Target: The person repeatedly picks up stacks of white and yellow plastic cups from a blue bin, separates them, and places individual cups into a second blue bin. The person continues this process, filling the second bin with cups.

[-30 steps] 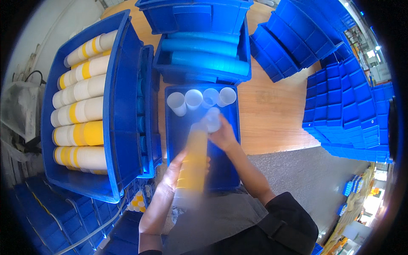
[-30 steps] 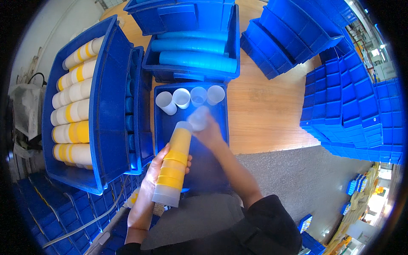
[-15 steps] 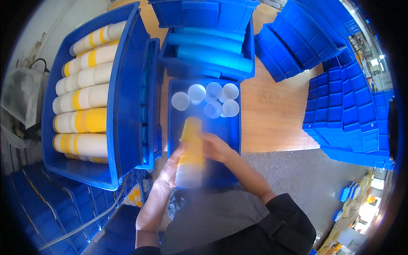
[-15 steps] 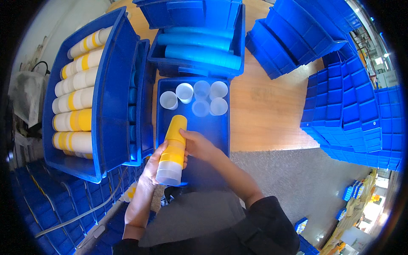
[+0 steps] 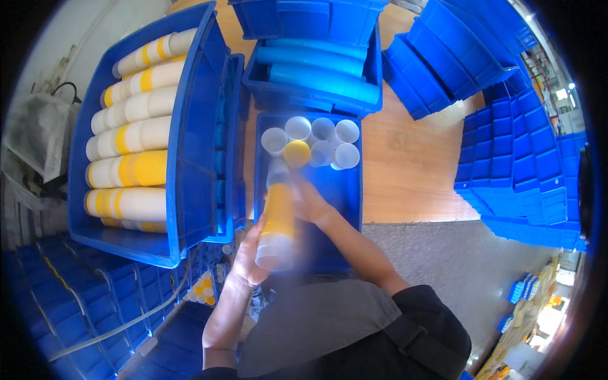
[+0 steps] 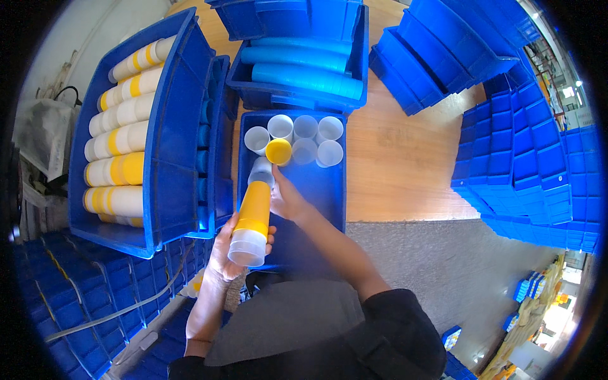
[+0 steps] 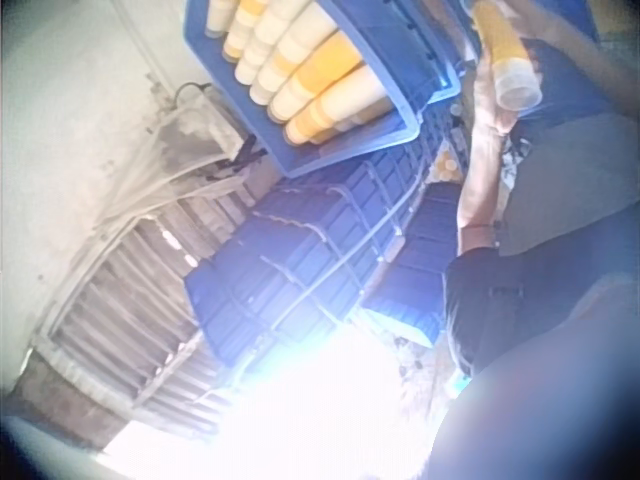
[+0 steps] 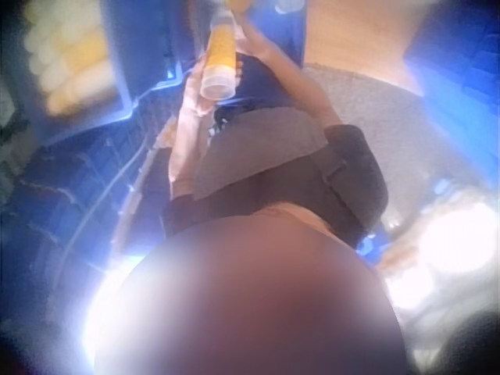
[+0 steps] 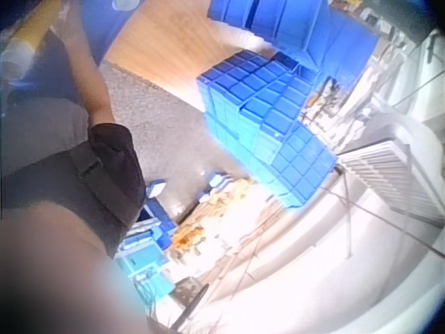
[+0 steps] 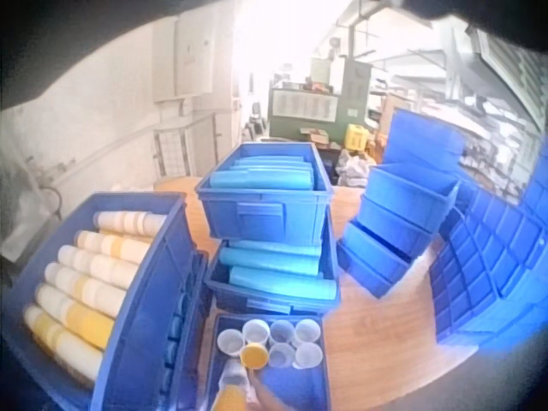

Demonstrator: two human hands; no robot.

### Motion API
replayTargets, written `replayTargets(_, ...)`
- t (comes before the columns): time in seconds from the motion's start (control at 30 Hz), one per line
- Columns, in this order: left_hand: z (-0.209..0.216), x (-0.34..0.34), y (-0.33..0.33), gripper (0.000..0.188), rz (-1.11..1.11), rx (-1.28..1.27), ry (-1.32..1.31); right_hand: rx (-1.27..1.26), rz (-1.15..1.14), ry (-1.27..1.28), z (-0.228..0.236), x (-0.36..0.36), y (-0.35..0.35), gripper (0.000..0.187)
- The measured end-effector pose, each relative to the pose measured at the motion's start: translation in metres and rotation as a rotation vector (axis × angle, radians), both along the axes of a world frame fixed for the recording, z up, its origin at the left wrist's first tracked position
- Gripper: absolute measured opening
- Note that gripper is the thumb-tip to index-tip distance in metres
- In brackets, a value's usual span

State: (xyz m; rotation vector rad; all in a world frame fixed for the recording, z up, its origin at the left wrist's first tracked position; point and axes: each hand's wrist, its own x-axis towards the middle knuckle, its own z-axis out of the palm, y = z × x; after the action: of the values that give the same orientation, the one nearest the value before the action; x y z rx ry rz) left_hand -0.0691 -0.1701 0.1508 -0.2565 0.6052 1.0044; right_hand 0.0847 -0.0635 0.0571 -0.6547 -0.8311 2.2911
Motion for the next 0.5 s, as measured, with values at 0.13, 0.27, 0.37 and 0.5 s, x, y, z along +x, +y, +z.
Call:
replayTargets(0.13, -0.001, 0.009, -0.004, 0.067, -0.142, 0.025, 0.127, -0.508, 0.032, 0.110, 0.004, 0.026, -0.006, 0.051)
replayTargets(0.27, -0.008, 0.017, -0.002, 0.069, -0.309, 0.110, 0.043, -0.045, -0.246, -0.349, 0.007, 0.064, -0.018, 0.064)
replayTargets(0.37, -0.010, 0.021, 0.003, 0.068, -0.329, 0.128, 0.064, -0.511, -0.302, 0.007, 0.005, 0.075, -0.028, 0.061)
replayTargets(0.5, -0.007, 0.022, 0.007, 0.072, -0.335, 0.084, 0.154, -0.370, -0.174, -0.133, -0.001, 0.060, -0.031, 0.055)
